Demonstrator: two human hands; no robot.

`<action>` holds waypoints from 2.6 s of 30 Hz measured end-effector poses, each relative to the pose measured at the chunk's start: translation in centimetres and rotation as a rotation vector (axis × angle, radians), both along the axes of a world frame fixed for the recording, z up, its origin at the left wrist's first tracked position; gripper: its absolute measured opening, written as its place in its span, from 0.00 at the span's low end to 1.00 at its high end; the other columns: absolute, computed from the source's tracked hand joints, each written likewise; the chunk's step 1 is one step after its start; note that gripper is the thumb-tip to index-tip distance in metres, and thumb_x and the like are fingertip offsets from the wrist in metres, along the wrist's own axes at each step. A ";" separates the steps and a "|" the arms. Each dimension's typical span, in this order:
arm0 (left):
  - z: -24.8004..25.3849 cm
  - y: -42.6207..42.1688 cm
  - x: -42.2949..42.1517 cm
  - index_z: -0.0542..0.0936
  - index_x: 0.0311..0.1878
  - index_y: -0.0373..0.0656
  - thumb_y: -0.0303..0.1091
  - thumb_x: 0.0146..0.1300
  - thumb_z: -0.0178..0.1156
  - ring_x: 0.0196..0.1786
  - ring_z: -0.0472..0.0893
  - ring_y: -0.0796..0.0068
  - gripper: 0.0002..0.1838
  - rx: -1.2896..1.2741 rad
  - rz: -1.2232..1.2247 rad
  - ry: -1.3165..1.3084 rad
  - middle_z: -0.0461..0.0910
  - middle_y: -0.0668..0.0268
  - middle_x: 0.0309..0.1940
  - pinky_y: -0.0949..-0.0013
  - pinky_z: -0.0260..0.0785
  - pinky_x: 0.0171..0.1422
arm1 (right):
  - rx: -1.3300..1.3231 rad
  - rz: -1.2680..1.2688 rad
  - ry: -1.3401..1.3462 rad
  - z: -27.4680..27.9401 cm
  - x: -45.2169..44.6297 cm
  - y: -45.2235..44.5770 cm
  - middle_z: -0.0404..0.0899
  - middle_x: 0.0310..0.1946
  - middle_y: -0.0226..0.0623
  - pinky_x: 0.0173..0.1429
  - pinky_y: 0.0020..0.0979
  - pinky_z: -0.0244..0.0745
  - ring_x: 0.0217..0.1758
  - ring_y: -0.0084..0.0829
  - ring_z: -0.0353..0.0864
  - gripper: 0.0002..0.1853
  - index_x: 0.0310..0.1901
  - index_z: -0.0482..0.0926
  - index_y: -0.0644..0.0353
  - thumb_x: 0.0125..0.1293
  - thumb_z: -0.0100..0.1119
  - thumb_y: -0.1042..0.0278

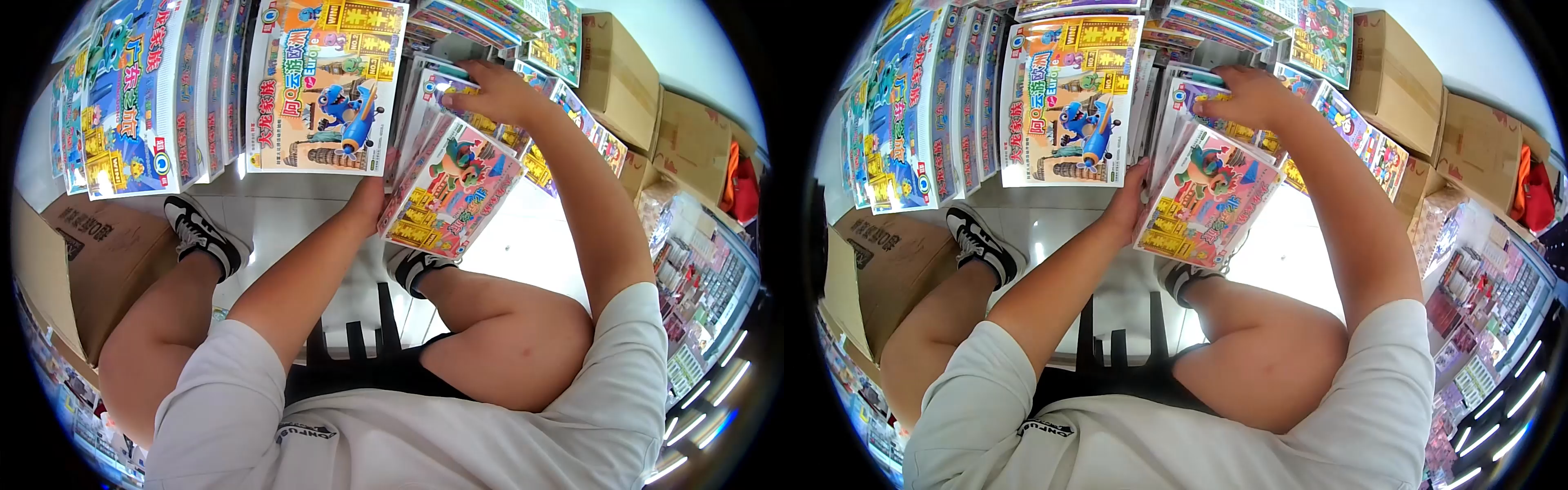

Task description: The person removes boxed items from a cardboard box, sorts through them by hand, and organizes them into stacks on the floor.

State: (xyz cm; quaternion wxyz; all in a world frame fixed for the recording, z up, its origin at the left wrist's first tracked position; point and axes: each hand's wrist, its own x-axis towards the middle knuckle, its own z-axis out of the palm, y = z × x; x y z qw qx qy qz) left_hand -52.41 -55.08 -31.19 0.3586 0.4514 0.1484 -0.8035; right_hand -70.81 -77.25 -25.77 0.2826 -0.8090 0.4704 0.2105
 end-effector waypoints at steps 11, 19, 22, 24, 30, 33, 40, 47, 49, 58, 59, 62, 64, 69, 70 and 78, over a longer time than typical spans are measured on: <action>-0.2 2.1 -0.7 0.60 0.83 0.53 0.76 0.72 0.46 0.80 0.67 0.47 0.47 0.145 -0.002 0.011 0.66 0.52 0.80 0.41 0.60 0.81 | -0.134 0.027 -0.180 -3.6 -1.8 3.4 0.80 0.65 0.51 0.75 0.48 0.70 0.70 0.53 0.78 0.44 0.73 0.73 0.60 0.71 0.54 0.27; 0.7 4.8 0.9 0.58 0.83 0.38 0.88 0.64 0.35 0.79 0.68 0.41 0.63 0.150 -0.116 0.460 0.62 0.46 0.81 0.37 0.61 0.81 | 0.029 -0.485 -0.504 0.8 -2.6 2.6 0.88 0.48 0.45 0.60 0.37 0.80 0.54 0.37 0.87 0.29 0.60 0.83 0.63 0.71 0.66 0.44; 1.0 3.6 0.2 0.58 0.81 0.32 0.85 0.67 0.40 0.72 0.77 0.48 0.62 0.025 -0.035 0.407 0.67 0.44 0.77 0.52 0.76 0.74 | -0.042 -0.595 -0.604 1.5 -4.6 2.6 0.87 0.36 0.36 0.49 0.32 0.79 0.41 0.26 0.84 0.22 0.50 0.87 0.63 0.73 0.67 0.49; 1.6 2.3 -0.4 0.58 0.80 0.31 0.82 0.68 0.45 0.71 0.78 0.49 0.60 0.039 0.083 0.330 0.68 0.43 0.75 0.53 0.77 0.73 | -0.079 -0.670 -0.660 1.4 -5.7 2.8 0.86 0.35 0.34 0.46 0.31 0.79 0.39 0.24 0.84 0.20 0.49 0.86 0.63 0.73 0.67 0.51; 1.7 0.4 -1.6 0.50 0.80 0.29 0.74 0.69 0.55 0.81 0.64 0.42 0.59 0.016 0.272 0.307 0.59 0.39 0.79 0.46 0.54 0.88 | -0.179 -0.755 -0.701 3.0 -5.3 2.2 0.86 0.35 0.36 0.46 0.31 0.81 0.39 0.25 0.85 0.17 0.49 0.84 0.65 0.73 0.68 0.56; 2.7 0.2 -1.9 0.55 0.79 0.31 0.76 0.68 0.55 0.78 0.68 0.45 0.57 0.071 0.282 0.331 0.64 0.42 0.75 0.43 0.59 0.84 | -0.404 -0.644 -0.604 2.4 -4.7 0.6 0.87 0.42 0.41 0.51 0.36 0.83 0.42 0.33 0.87 0.23 0.49 0.84 0.65 0.69 0.70 0.50; 4.0 2.0 -2.1 0.60 0.80 0.52 0.76 0.70 0.53 0.71 0.74 0.52 0.47 -0.020 0.062 0.262 0.69 0.55 0.71 0.35 0.67 0.72 | -0.184 -0.285 -0.310 3.9 -2.4 2.3 0.83 0.59 0.52 0.65 0.48 0.78 0.62 0.50 0.84 0.46 0.72 0.74 0.58 0.63 0.65 0.28; 5.2 1.3 -3.3 0.71 0.72 0.53 0.57 0.79 0.55 0.62 0.82 0.65 0.27 -0.117 -0.158 0.009 0.81 0.66 0.63 0.44 0.74 0.64 | -0.028 -0.094 -0.404 3.1 -0.2 2.0 0.83 0.60 0.51 0.65 0.50 0.78 0.61 0.52 0.85 0.47 0.75 0.71 0.51 0.63 0.64 0.25; 5.4 1.2 -3.3 0.73 0.71 0.53 0.55 0.78 0.58 0.61 0.83 0.66 0.26 -0.105 -0.170 -0.022 0.84 0.66 0.60 0.48 0.75 0.61 | 0.015 -0.227 -0.410 2.8 -0.1 1.8 0.83 0.60 0.51 0.62 0.47 0.80 0.58 0.49 0.87 0.43 0.73 0.73 0.53 0.66 0.62 0.27; 11.3 3.1 -0.4 0.65 0.76 0.43 0.57 0.77 0.57 0.61 0.83 0.60 0.35 -0.039 -0.511 -0.231 0.79 0.57 0.66 0.57 0.74 0.62 | 0.614 -1.675 -0.880 0.9 -2.0 -2.7 0.64 0.73 0.67 0.73 0.47 0.74 0.67 0.56 0.77 0.57 0.80 0.59 0.60 0.63 0.66 0.24; 12.8 3.5 0.7 0.64 0.76 0.43 0.56 0.78 0.57 0.63 0.82 0.59 0.35 -0.051 -0.573 -0.299 0.78 0.55 0.68 0.55 0.73 0.65 | 0.600 -1.697 -0.933 0.5 -1.6 -2.7 0.63 0.73 0.66 0.73 0.48 0.74 0.66 0.55 0.77 0.57 0.81 0.57 0.59 0.63 0.68 0.26; 18.8 4.0 4.4 0.57 0.80 0.40 0.51 0.79 0.56 0.65 0.82 0.57 0.37 -0.093 -0.764 -0.445 0.77 0.54 0.70 0.56 0.72 0.67 | 0.487 -1.830 -0.924 0.0 -0.2 -3.0 0.74 0.60 0.54 0.63 0.44 0.80 0.56 0.46 0.80 0.48 0.73 0.67 0.58 0.62 0.75 0.34; 22.5 4.9 6.9 0.56 0.80 0.38 0.49 0.79 0.56 0.65 0.81 0.58 0.37 -0.072 -0.719 -0.506 0.76 0.53 0.70 0.57 0.72 0.68 | 0.460 -1.848 -0.971 -0.7 -0.4 -3.8 0.77 0.49 0.44 0.48 0.42 0.79 0.47 0.38 0.78 0.36 0.59 0.75 0.59 0.64 0.73 0.36; 28.1 7.3 11.0 0.58 0.79 0.37 0.45 0.78 0.58 0.66 0.81 0.60 0.35 -0.127 -0.663 -0.551 0.77 0.52 0.70 0.59 0.71 0.69 | 0.375 -1.921 -1.087 -0.7 -0.7 -4.6 0.80 0.39 0.36 0.41 0.39 0.76 0.41 0.30 0.78 0.26 0.49 0.80 0.57 0.65 0.72 0.41; 27.8 7.9 11.6 0.58 0.79 0.37 0.44 0.78 0.59 0.66 0.80 0.61 0.36 -0.157 -0.664 -0.554 0.77 0.52 0.69 0.59 0.71 0.70 | 0.398 -1.906 -1.184 -0.5 -0.8 -4.7 0.81 0.40 0.36 0.42 0.38 0.77 0.42 0.31 0.79 0.26 0.50 0.79 0.57 0.65 0.72 0.43; 25.5 6.5 9.6 0.64 0.77 0.40 0.34 0.76 0.64 0.65 0.78 0.70 0.32 -0.627 -0.741 -0.578 0.76 0.59 0.69 0.64 0.74 0.66 | 0.772 -1.690 -1.554 7.0 -4.5 -1.9 0.84 0.55 0.42 0.66 0.40 0.84 0.60 0.39 0.85 0.26 0.64 0.75 0.59 0.69 0.69 0.56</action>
